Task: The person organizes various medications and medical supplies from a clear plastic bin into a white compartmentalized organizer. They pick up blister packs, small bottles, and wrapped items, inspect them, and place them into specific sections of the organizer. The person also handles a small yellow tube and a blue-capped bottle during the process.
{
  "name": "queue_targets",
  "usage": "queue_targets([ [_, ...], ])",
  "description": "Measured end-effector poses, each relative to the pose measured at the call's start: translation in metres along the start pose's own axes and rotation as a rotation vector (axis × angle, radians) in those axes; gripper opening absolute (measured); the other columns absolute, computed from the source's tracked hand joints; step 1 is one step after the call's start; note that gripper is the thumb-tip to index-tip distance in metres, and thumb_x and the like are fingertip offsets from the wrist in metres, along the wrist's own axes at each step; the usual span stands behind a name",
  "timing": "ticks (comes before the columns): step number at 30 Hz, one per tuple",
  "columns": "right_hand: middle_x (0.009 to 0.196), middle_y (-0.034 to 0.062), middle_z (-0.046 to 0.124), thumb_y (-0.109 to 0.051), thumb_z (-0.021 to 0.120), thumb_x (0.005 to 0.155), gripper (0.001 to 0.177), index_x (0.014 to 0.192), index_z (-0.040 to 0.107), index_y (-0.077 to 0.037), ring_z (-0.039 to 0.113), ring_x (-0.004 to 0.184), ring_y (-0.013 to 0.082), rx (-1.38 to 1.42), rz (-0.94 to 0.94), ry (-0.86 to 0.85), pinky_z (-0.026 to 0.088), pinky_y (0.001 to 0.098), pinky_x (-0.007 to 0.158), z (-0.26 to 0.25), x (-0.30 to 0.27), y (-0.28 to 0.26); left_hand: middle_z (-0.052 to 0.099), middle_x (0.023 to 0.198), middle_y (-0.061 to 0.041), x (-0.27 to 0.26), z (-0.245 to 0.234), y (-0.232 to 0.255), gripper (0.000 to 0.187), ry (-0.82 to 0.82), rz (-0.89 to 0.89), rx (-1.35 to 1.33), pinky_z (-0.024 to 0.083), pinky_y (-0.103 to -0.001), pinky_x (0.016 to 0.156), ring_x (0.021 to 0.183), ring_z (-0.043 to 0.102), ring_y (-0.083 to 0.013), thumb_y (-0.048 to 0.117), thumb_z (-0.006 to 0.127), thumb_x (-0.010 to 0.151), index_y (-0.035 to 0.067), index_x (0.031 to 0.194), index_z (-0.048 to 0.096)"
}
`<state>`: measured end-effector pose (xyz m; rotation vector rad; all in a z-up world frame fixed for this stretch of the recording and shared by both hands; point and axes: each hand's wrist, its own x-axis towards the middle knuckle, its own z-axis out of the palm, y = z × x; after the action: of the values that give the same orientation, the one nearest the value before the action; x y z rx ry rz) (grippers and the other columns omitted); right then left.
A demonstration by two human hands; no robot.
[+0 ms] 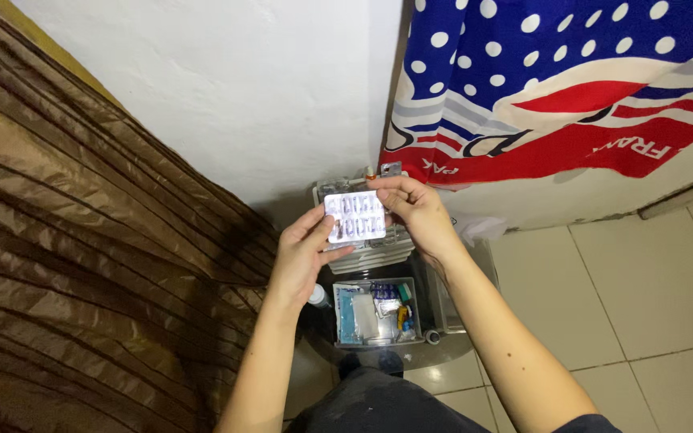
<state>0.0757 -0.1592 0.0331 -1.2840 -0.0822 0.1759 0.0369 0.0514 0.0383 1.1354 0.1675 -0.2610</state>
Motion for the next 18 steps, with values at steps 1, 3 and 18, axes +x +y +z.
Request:
queue_targets([
  [1, 0.094, 0.0046, 0.073, -0.012, 0.065, 0.099, 0.024, 0.119, 0.07, 0.001, 0.064, 0.078, 0.0085, 0.013, 0.001, 0.014, 0.051, 0.0233, 0.07, -0.001, -0.001, 0.002, 0.073, 0.114, -0.012, 0.0, 0.001, 0.001, 0.037, 0.017, 0.036, 0.083, 0.065, -0.035, 0.077, 0.094, 0.073, -0.0177, 0.015, 0.06, 0.098, 0.0, 0.132, 0.063],
  [3, 0.095, 0.0046, 0.074, -0.013, 0.066, 0.098, 0.024, 0.118, 0.07, 0.0, 0.064, 0.079, 0.0086, 0.029, 0.0, 0.038, 0.051, 0.0234, 0.07, -0.001, -0.002, 0.005, 0.073, 0.116, -0.011, -0.001, 0.001, 0.001, 0.037, 0.052, 0.11, 0.25, 0.062, -0.033, 0.074, 0.095, 0.071, -0.0151, 0.014, 0.064, 0.096, 0.001, 0.131, 0.064],
  [18, 0.104, 0.0121, 0.075, -0.009, 0.059, 0.099, 0.029, 0.123, 0.066, 0.005, 0.072, 0.087, 0.0168, 0.153, 0.085, 0.021, 0.059, 0.0297, 0.076, 0.002, -0.029, 0.017, 0.074, 0.115, -0.006, -0.003, -0.005, -0.005, 0.036, 0.012, 0.24, 0.166, 0.059, -0.027, 0.078, 0.096, 0.07, -0.0108, 0.009, 0.064, 0.094, 0.0, 0.13, 0.065],
])
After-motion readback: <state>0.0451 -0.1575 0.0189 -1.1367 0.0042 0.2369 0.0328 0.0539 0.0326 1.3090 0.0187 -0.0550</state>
